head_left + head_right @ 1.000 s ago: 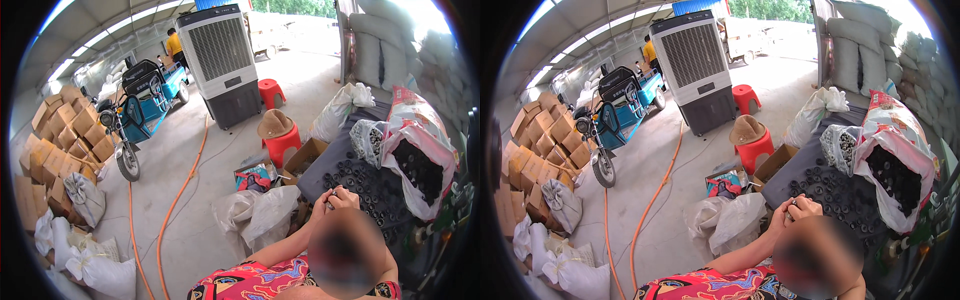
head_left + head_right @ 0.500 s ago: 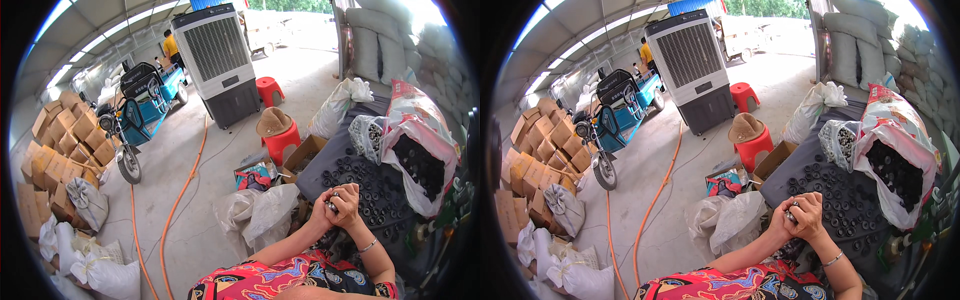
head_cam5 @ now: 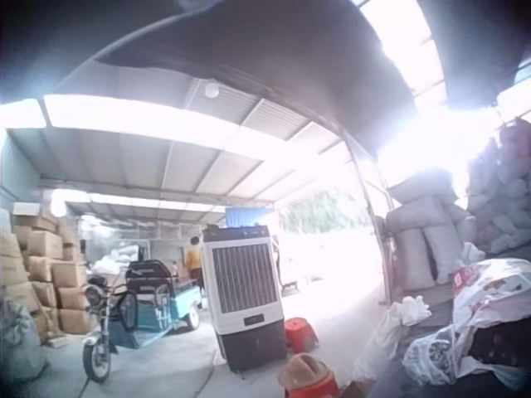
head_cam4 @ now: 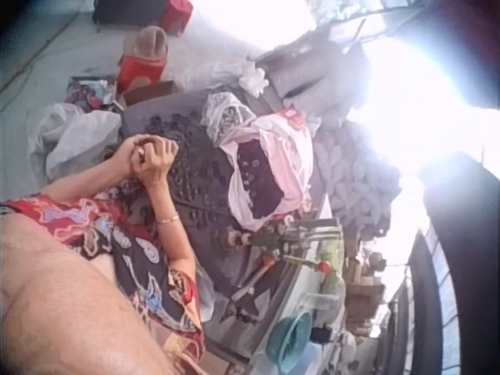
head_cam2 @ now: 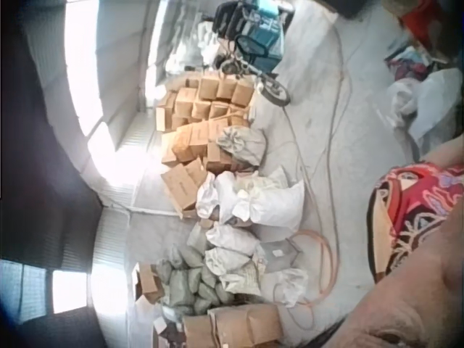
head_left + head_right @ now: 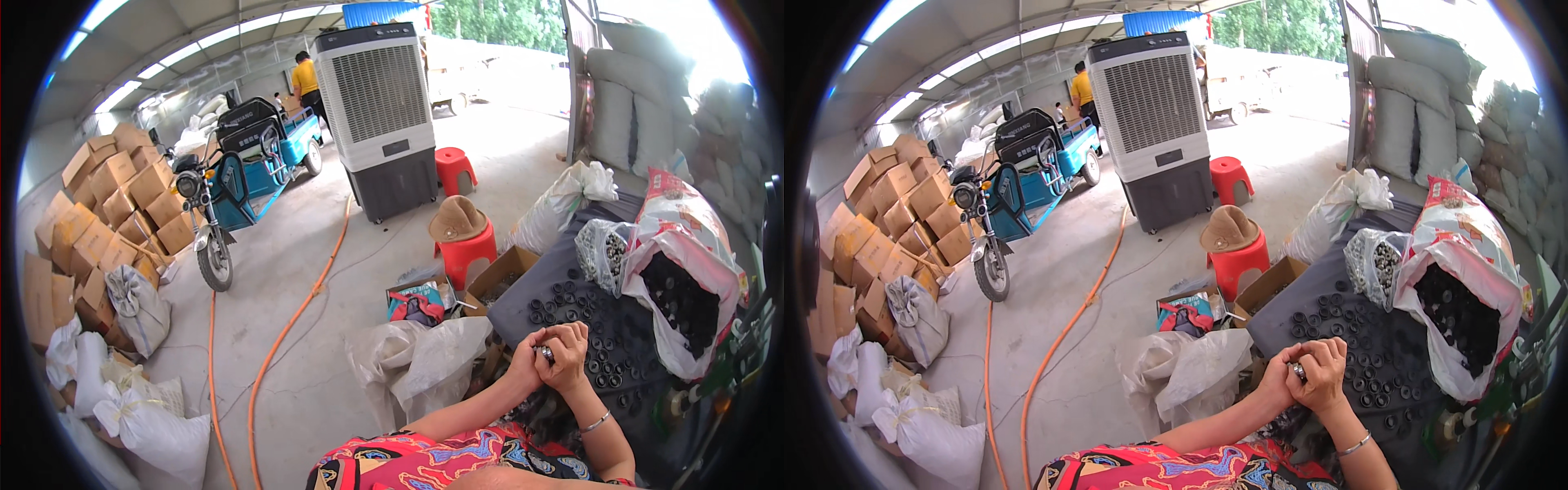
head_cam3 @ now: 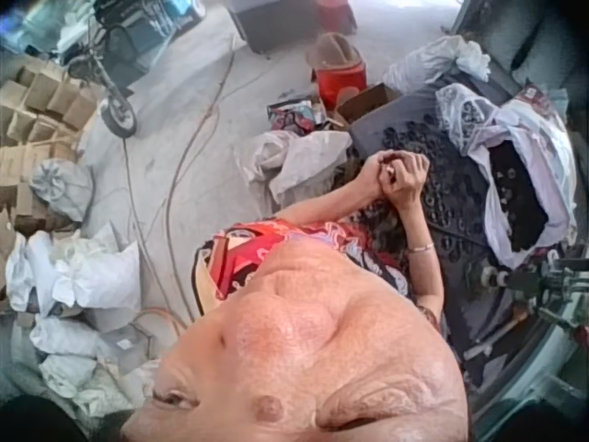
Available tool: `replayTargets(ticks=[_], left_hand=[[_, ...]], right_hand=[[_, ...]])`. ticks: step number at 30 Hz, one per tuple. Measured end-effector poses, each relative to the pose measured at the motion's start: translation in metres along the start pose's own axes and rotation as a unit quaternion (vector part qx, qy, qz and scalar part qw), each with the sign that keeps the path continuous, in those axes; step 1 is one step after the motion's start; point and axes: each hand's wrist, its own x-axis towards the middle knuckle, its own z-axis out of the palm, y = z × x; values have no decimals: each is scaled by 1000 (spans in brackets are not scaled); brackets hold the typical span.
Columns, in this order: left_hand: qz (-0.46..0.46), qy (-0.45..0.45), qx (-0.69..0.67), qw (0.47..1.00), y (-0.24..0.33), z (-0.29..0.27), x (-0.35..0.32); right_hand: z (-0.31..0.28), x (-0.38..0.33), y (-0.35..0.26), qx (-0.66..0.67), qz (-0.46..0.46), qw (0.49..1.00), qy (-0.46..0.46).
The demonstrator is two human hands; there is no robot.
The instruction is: The person uses a manual press machine to assemble small metal inserts into black rubber washers. They repeatedly pick up a washer and an insert, place them in the press, and operate the lever to secure the parts. The person also arranges the finished components on a gray mat and organizes the metal inserts.
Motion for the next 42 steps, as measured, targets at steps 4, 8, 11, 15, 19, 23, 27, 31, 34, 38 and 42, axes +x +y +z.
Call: replayTargets(ticks=[4, 8, 11, 15, 19, 23, 27, 31, 34, 38, 42], left_hand=[[40, 21, 43, 998, -6, -9, -5], [46, 12, 33, 998, 0, -4, -9], [42, -17, 18, 999, 3, -3, -8], [37, 25, 25, 999, 0, 26, -22], [-8, -118, -21, 993, 9, 26, -28], [110, -48, 126, 985, 1, 22, -37], [202, -26, 318, 926, 10, 34, -47], [12, 168, 18, 986, 12, 61, -40], [-8, 145, -11, 989, 17, 34, -39], [22, 226, -4, 974, 5, 48, -28], [23, 161, 64, 985, 11, 19, -27]], right_hand=[[4, 5, -5, -17, 26, 999, -6], [9, 8, -8, 19, 29, 999, 1], [9, 13, -10, 38, 31, 999, -13], [11, 5, -6, 52, 3, 999, -17], [11, 11, -11, 56, -31, 998, -22], [13, 17, -7, 34, -43, 998, -28], [29, 12, 1, 61, 22, 997, -31], [20, -8, 5, 239, 260, 936, -15], [9, -13, 4, 327, 415, 849, 7], [0, -31, 17, 171, 193, 965, -49], [-19, -30, 9, 76, 80, 977, -180]])
